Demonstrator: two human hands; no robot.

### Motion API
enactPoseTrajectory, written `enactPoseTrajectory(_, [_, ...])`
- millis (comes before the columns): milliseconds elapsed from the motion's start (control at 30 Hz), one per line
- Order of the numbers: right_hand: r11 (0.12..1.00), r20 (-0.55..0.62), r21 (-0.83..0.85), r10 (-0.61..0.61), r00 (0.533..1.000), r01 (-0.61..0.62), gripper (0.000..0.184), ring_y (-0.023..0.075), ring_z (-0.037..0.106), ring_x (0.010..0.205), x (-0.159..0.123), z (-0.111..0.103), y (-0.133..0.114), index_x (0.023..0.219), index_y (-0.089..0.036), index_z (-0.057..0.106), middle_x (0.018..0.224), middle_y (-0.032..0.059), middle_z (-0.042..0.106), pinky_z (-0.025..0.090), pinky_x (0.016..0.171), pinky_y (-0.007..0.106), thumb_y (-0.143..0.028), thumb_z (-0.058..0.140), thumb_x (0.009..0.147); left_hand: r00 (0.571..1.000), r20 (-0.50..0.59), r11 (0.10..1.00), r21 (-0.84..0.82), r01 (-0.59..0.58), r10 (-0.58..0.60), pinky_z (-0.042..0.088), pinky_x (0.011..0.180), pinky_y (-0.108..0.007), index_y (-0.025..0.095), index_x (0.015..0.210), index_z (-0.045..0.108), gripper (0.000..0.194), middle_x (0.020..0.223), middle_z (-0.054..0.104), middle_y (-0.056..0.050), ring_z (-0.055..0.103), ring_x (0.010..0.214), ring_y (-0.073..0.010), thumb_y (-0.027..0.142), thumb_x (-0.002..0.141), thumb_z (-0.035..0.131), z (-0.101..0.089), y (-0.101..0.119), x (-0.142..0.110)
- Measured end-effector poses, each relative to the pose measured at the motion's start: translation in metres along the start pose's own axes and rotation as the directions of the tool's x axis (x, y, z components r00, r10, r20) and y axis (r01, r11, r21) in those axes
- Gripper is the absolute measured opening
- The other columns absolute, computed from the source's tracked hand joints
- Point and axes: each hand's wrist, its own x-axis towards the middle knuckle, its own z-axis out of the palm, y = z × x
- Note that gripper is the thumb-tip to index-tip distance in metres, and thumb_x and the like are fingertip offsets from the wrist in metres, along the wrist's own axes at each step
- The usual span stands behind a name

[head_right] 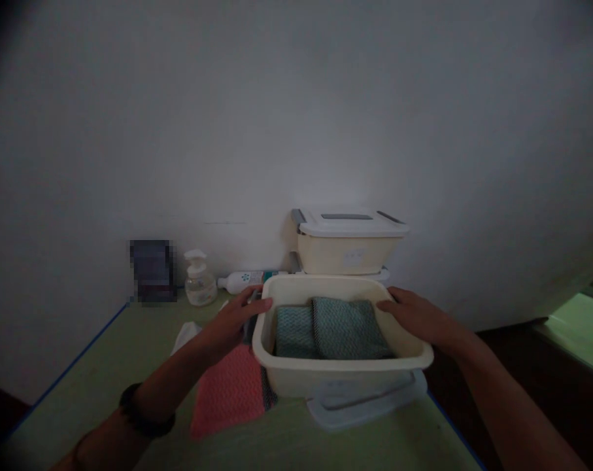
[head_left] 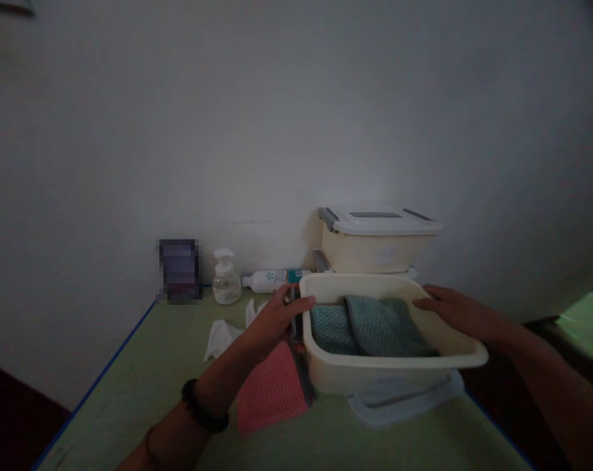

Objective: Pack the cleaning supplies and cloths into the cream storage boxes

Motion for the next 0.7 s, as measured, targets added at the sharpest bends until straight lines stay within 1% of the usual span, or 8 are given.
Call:
enactPoseTrajectory(67, [0.988, 0.049, 0.150, 0.027, 0.998, -0.034, 0.031, 0.0286, 0.066, 0.093, -0.008, -0.001, -0.016, 0.094, -0.023, 0.066, 0.102, 0.0077, 0.071, 0.053, 0.081, 0.041, -0.039, 0.045, 0.079, 0.999, -0.050, 0.993, -0.119, -0.002, -0.004, 0.052, 0.066, -0.027, 0.022, 0.112, 0.047, 0.046, 0.090, 0.066, -0.003, 0.066, 0.076, -0.0167, 0.037, 0.074, 0.065, -0.011, 0.016, -0.012])
enactPoseTrajectory(133, [0.941, 0.105, 0.329, 0.052, 0.993, -0.085, 0.031, 0.0283, 0.067, 0.092, -0.015, 0.002, -0.036, 0.099, -0.024, 0.065, 0.104, 0.0073, 0.071, 0.054, 0.076, 0.040, -0.041, 0.049, 0.078, 0.996, -0.091, 0.995, -0.102, -0.005, -0.005, 0.051, 0.061, -0.025, 0.022, 0.113, 0.050, 0.047, 0.087, 0.068, -0.003, 0.066, 0.073, -0.0171, 0.037, 0.072, 0.066, -0.026, 0.033, -0.027])
enactPoseTrajectory(233, [0.878, 0.160, 0.476, -0.035, 0.986, -0.046, 0.030, 0.0257, 0.066, 0.093, -0.024, 0.015, -0.068, 0.103, -0.025, 0.061, 0.105, 0.0061, 0.069, 0.054, 0.075, 0.036, -0.044, 0.050, 0.082, 0.983, -0.185, 0.999, -0.049, -0.018, 0.008, 0.052, 0.060, -0.023, 0.023, 0.110, 0.054, 0.040, 0.089, 0.069, 0.000, 0.066, 0.075, -0.0163, 0.036, 0.073, 0.063, -0.056, 0.054, -0.051])
enactPoseTrajectory(367, [0.865, 0.173, 0.500, -0.141, 0.975, 0.036, 0.035, 0.0245, 0.064, 0.097, -0.021, 0.049, -0.105, 0.104, -0.022, 0.059, 0.107, 0.0072, 0.067, 0.054, 0.075, 0.033, -0.048, 0.052, 0.082, 0.972, -0.233, 0.999, -0.001, 0.038, -0.038, 0.053, 0.063, -0.022, 0.024, 0.111, 0.055, 0.040, 0.088, 0.070, 0.001, 0.066, 0.074, -0.0151, 0.032, 0.073, 0.063, -0.105, 0.066, -0.077])
enactPoseTrajectory(433, [0.865, 0.165, 0.499, -0.160, 0.973, 0.058, 0.040, 0.0228, 0.065, 0.091, -0.013, 0.068, -0.118, 0.103, -0.021, 0.059, 0.102, 0.0071, 0.068, 0.054, 0.069, 0.030, -0.053, 0.051, 0.082, 0.966, -0.252, 0.997, 0.031, 0.071, -0.061, 0.053, 0.064, -0.022, 0.023, 0.113, 0.054, 0.041, 0.091, 0.070, 0.000, 0.066, 0.075, -0.0153, 0.030, 0.073, 0.064, -0.127, 0.067, -0.086])
enactPoseTrajectory(500, [0.862, 0.158, 0.498, -0.199, 0.967, 0.096, 0.043, 0.0205, 0.066, 0.083, -0.001, 0.083, -0.128, 0.098, -0.020, 0.061, 0.092, 0.0062, 0.069, 0.054, 0.064, 0.029, -0.057, 0.044, 0.084, 0.963, -0.258, 0.994, 0.051, 0.099, -0.083, 0.053, 0.066, -0.023, 0.023, 0.114, 0.053, 0.042, 0.094, 0.070, 0.000, 0.067, 0.078, -0.0161, 0.031, 0.075, 0.064, -0.143, 0.068, -0.093])
enactPoseTrajectory(600, [0.858, 0.176, 0.484, -0.288, 0.941, 0.172, 0.041, 0.0181, 0.065, 0.071, 0.017, 0.097, -0.135, 0.087, -0.020, 0.063, 0.074, 0.0033, 0.068, 0.054, 0.062, 0.028, -0.054, 0.040, 0.087, 0.962, -0.259, 0.991, 0.074, 0.112, -0.089, 0.054, 0.068, -0.023, 0.024, 0.115, 0.052, 0.039, 0.095, 0.069, 0.000, 0.067, 0.082, -0.0173, 0.034, 0.078, 0.061, -0.155, 0.067, -0.097])
enactPoseTrajectory(700, [0.855, 0.213, 0.476, -0.339, 0.916, 0.206, 0.033, 0.0167, 0.063, 0.061, 0.028, 0.102, -0.133, 0.081, -0.022, 0.064, 0.062, 0.0000, 0.064, 0.054, 0.058, 0.028, -0.050, 0.046, 0.085, 0.957, -0.283, 0.980, 0.158, 0.119, -0.070, 0.054, 0.066, -0.025, 0.022, 0.111, 0.056, 0.036, 0.091, 0.070, -0.002, 0.067, 0.082, -0.0186, 0.036, 0.079, 0.059, -0.157, 0.062, -0.094])
